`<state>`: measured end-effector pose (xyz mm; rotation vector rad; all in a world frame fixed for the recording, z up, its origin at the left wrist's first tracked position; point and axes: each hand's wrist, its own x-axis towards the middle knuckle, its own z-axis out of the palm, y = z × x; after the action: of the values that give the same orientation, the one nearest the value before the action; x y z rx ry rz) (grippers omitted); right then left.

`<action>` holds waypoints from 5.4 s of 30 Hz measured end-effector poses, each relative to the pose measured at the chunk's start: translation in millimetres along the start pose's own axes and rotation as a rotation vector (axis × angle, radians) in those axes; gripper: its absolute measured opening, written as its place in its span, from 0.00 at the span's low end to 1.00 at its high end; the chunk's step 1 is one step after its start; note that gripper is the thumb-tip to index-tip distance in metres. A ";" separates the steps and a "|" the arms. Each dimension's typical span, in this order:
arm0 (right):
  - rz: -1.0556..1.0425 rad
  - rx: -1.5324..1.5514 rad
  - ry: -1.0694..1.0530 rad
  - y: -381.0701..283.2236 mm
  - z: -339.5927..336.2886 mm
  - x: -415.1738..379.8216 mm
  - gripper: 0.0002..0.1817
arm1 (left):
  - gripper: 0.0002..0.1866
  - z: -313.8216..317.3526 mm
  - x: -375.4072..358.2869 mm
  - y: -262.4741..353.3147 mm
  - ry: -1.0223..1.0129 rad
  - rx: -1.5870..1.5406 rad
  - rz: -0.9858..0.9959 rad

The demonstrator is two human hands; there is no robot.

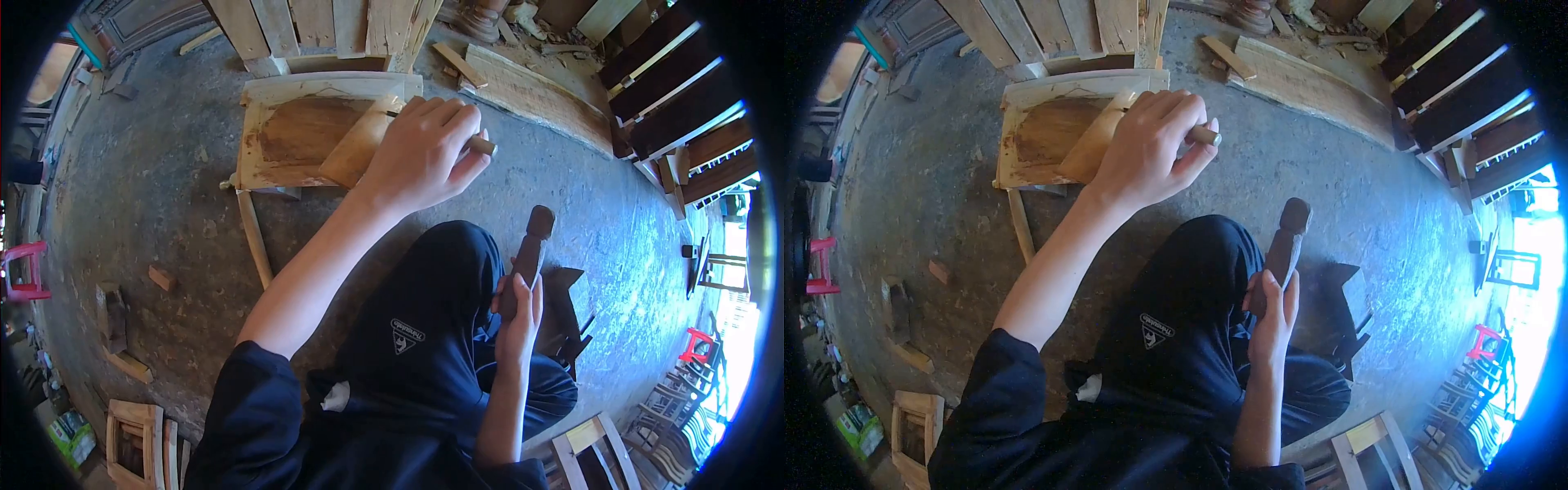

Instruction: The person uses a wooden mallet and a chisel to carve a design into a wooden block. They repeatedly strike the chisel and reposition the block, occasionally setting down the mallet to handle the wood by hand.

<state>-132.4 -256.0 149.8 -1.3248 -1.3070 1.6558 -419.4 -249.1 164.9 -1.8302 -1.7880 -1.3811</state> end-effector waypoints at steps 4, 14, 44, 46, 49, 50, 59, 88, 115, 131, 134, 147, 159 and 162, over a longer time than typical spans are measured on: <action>-0.008 -0.009 -0.013 -3.9 2.7 -3.1 0.18 | 0.13 0.0 -2.4 -0.8 0.014 -0.003 0.028; -0.012 -0.017 -0.043 -7.9 13.5 -5.9 0.18 | 0.16 -3.5 -6.5 -10.6 -0.006 0.014 0.071; -0.603 0.014 0.125 -46.6 80.0 -33.7 0.44 | 0.15 -11.8 -7.2 -9.7 0.057 -0.137 0.081; -0.577 0.018 0.117 -45.8 82.0 -35.0 0.44 | 0.15 -10.1 -9.2 -10.4 0.050 -0.137 0.094; -0.562 0.015 0.110 -42.9 82.6 -35.2 0.44 | 0.14 -11.2 -9.8 -11.1 0.052 -0.136 0.111; -0.561 0.012 0.108 -42.1 82.7 -35.4 0.44 | 0.16 -11.5 -10.2 -11.7 0.038 -0.119 0.114; -0.526 -0.016 0.085 -39.7 83.9 -35.6 0.42 | 0.14 -9.3 -11.0 -11.9 0.035 -0.129 0.150; -0.502 -0.044 0.020 -32.6 80.4 -39.8 0.36 | 0.15 -7.1 -9.5 -13.8 0.059 -0.118 0.113; -0.525 0.136 0.058 -29.1 107.1 -34.9 0.32 | 0.18 -10.8 -6.2 -11.2 -0.035 -0.083 0.021; -0.252 0.071 -0.171 -25.7 97.4 -35.9 0.21 | 0.19 -5.2 -7.5 -11.2 -0.025 -0.029 0.015; -0.345 0.129 -0.077 -28.1 101.1 -36.3 0.25 | 0.19 -8.5 -7.6 -9.9 -0.049 -0.030 0.010; -0.611 0.220 0.241 -37.4 94.5 -27.0 0.31 | 0.19 -7.3 -5.5 -10.2 -0.026 -0.025 0.028; -0.216 -0.051 -0.173 -21.9 101.6 -29.6 0.25 | 0.17 -8.0 -6.1 -11.0 0.001 -0.009 0.013; -0.322 0.062 -0.108 -27.9 100.1 -31.8 0.24 | 0.17 -6.6 -5.8 -11.1 -0.014 0.001 0.011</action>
<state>-221.4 -306.7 186.2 -0.9416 -1.4353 1.5441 -430.9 -255.1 159.4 -1.8510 -1.7828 -1.3665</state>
